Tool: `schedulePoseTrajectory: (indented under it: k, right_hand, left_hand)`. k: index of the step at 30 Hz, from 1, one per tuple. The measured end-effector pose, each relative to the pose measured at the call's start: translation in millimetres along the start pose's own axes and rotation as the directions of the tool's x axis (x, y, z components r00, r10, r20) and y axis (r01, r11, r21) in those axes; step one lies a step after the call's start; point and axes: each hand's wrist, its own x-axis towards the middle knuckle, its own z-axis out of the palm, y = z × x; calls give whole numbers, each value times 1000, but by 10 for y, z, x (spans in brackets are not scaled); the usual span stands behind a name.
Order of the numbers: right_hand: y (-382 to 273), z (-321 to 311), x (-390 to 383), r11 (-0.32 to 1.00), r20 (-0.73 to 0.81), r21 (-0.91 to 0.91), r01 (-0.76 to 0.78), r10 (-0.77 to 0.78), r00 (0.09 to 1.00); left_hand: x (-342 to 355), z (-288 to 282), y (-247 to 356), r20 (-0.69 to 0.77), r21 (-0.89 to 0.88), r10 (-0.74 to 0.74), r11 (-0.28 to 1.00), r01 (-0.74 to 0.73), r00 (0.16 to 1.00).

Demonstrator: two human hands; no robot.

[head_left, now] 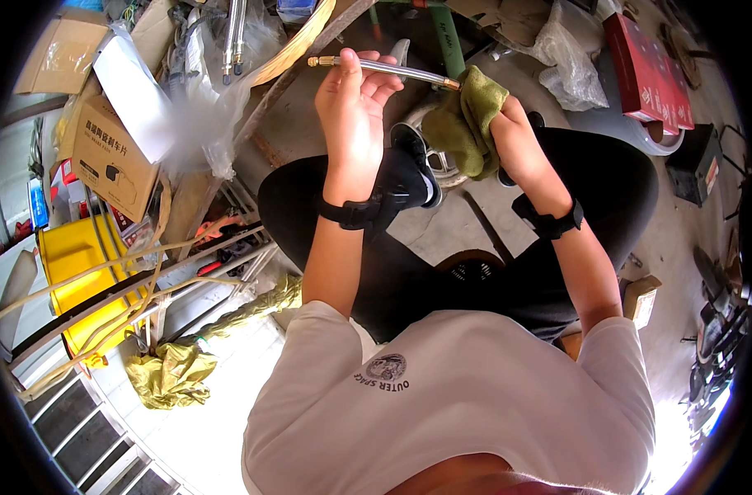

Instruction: The person cleans metal rods by wiping them with a cloth, applying a spray cleaner to the cloth, and rubbing the rods until they are wiped down.

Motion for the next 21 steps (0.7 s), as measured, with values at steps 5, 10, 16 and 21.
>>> schedulePoseTrajectory:
  k: [5, 10, 16, 21]
  right_hand:
    - [25, -5, 15, 987, 12, 157, -39, 38, 999]
    - [62, 0, -12, 995, 188, -100, 27, -8, 982]
    - [176, 57, -31, 995, 155, -103, 15, 1, 988]
    - [223, 104, -58, 999, 96, -37, 33, -29, 995]
  left_hand:
    - [-28, 16, -20, 5, 86, 1, 996, -1, 1000]
    - [-128, 173, -93, 82, 316, -67, 948, 38, 994]
    - [-98, 148, -93, 232, 507, -194, 860, 51, 953]
    - [-103, 139, -159, 380, 643, -251, 764, -59, 890]
